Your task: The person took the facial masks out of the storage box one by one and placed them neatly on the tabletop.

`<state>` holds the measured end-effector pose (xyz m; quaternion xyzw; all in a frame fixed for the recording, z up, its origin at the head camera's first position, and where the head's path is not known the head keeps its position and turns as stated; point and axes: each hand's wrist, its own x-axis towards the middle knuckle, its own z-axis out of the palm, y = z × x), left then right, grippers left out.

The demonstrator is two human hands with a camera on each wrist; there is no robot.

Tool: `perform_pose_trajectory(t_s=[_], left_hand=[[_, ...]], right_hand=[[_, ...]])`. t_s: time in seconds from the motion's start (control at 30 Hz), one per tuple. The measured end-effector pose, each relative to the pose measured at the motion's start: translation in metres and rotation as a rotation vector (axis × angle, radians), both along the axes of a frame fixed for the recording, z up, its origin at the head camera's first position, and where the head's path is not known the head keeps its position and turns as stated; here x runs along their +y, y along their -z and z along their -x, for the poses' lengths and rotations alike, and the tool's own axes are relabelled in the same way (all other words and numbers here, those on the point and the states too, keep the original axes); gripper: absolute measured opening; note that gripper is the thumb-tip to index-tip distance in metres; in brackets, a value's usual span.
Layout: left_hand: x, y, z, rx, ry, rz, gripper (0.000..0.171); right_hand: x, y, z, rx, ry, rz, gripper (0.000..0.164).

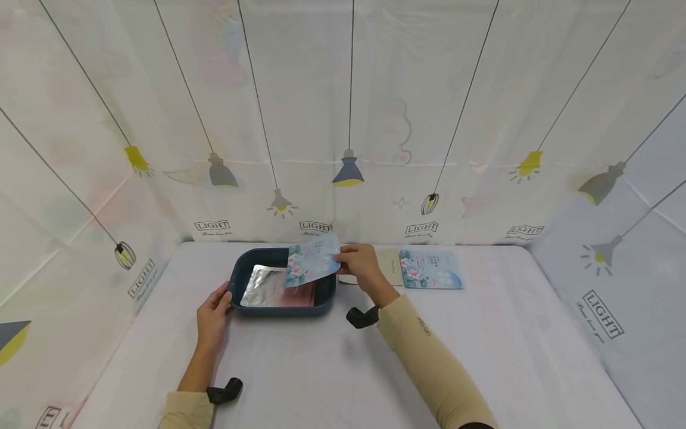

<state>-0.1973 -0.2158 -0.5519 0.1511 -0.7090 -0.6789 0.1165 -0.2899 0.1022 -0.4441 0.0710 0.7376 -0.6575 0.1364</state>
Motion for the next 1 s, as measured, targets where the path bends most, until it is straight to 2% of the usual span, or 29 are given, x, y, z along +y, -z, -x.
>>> perform_pose_trajectory(t_s=[0.37,1.0], left_hand=[[0.001,0.001,0.0,-0.007,0.005,-0.004,0.041],[0.0,-0.001,0.0,-0.002,0.008,-0.018,0.042]], right_hand=[[0.039,0.001,-0.007,-0.018,0.014,0.014,0.038],[0.094,0.004,-0.021,0.031,-0.044,0.069,0.043]])
